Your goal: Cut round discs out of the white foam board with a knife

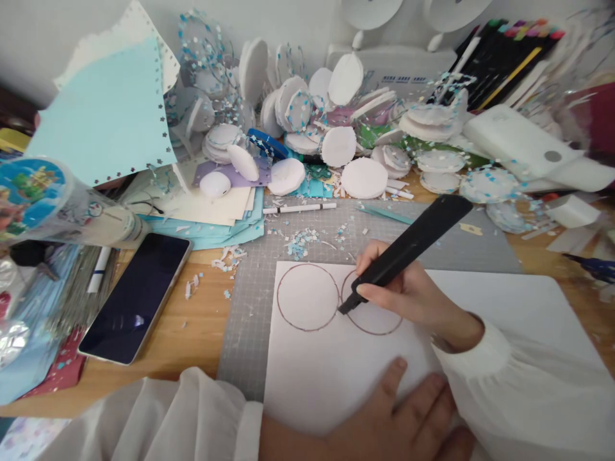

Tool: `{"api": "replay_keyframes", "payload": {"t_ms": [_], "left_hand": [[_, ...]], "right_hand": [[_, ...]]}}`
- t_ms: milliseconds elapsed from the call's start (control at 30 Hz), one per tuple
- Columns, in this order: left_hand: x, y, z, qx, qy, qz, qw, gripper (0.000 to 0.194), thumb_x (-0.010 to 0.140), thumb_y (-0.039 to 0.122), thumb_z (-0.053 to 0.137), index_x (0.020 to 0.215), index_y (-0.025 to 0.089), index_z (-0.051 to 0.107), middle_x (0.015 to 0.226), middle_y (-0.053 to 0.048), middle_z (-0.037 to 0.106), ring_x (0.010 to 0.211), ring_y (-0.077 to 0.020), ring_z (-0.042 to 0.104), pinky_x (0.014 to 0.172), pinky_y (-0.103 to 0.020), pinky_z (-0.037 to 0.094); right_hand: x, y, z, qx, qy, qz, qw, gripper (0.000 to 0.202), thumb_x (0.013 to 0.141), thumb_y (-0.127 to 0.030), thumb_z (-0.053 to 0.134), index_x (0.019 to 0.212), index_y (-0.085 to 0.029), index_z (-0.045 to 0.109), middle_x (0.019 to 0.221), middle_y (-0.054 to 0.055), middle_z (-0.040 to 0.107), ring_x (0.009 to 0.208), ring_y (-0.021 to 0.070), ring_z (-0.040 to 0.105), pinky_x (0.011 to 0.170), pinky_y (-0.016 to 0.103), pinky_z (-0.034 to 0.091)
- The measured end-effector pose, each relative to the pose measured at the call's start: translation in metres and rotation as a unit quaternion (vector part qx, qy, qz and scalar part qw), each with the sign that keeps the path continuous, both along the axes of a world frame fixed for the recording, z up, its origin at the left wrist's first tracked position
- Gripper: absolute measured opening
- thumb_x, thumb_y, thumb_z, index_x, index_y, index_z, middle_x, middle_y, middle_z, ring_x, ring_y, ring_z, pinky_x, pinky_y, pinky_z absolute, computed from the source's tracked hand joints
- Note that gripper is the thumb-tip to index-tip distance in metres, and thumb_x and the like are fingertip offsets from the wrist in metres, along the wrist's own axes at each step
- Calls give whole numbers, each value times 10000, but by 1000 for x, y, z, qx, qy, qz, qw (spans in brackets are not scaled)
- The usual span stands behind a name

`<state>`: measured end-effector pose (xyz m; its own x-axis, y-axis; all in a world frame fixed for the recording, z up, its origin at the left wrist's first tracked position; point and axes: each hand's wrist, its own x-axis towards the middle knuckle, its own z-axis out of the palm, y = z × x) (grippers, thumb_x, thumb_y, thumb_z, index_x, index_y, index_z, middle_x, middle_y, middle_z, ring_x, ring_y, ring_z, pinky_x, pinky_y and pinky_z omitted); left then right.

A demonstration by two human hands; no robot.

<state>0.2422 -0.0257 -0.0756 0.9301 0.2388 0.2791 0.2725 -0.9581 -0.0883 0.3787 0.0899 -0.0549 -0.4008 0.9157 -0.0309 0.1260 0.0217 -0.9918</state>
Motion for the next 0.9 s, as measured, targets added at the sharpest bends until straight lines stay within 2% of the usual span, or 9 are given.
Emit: {"api": "replay_keyframes", "payload": {"t_ms": [167, 300, 467, 700, 900], "left_hand": [[1, -3, -1, -3, 19, 6, 1000, 455, 1008, 223, 228, 1381, 312, 472, 1425, -12, 513, 1323, -237, 458, 1016, -502, 353], [0, -1, 0, -5, 11, -5, 1000, 452, 1001, 224, 242, 1375, 288, 487, 1409, -32, 531, 1303, -243, 480, 999, -492, 371], [0, -1, -3, 7, -16, 11, 1000, 441, 1006, 235, 244, 1357, 303, 502, 1395, -16, 546, 1298, -234, 487, 992, -488, 373], [0, 2, 0, 8, -9, -7, 1000, 451, 998, 223, 243, 1357, 287, 510, 1389, -41, 551, 1280, -240, 507, 972, -478, 391], [0, -2, -1, 0, -4, 17, 1000, 449, 1003, 225, 245, 1347, 336, 512, 1397, 12, 543, 1307, -222, 479, 1001, -476, 378]], "right_hand": [[1, -2, -1, -9, -26, 10, 1000, 148, 799, -257, 670, 822, -239, 525, 744, -22, 514, 645, 117, 503, 535, 223, 425], [1, -2, -2, -15, -28, 15, 999, 148, 802, -250, 667, 828, -239, 521, 742, -26, 508, 639, 109, 491, 534, 212, 420], [-1, -1, 0, -10, -22, 9, 1000, 147, 794, -230, 663, 830, -241, 521, 746, -28, 510, 644, 105, 498, 539, 203, 428], [-1, -1, 2, -8, -42, 0, 999, 143, 780, -244, 662, 803, -234, 521, 724, -28, 496, 621, 106, 474, 518, 208, 408], [-2, -2, 3, -15, -43, -2, 999, 149, 776, -228, 661, 796, -228, 514, 713, -30, 493, 615, 100, 480, 518, 196, 417]]}}
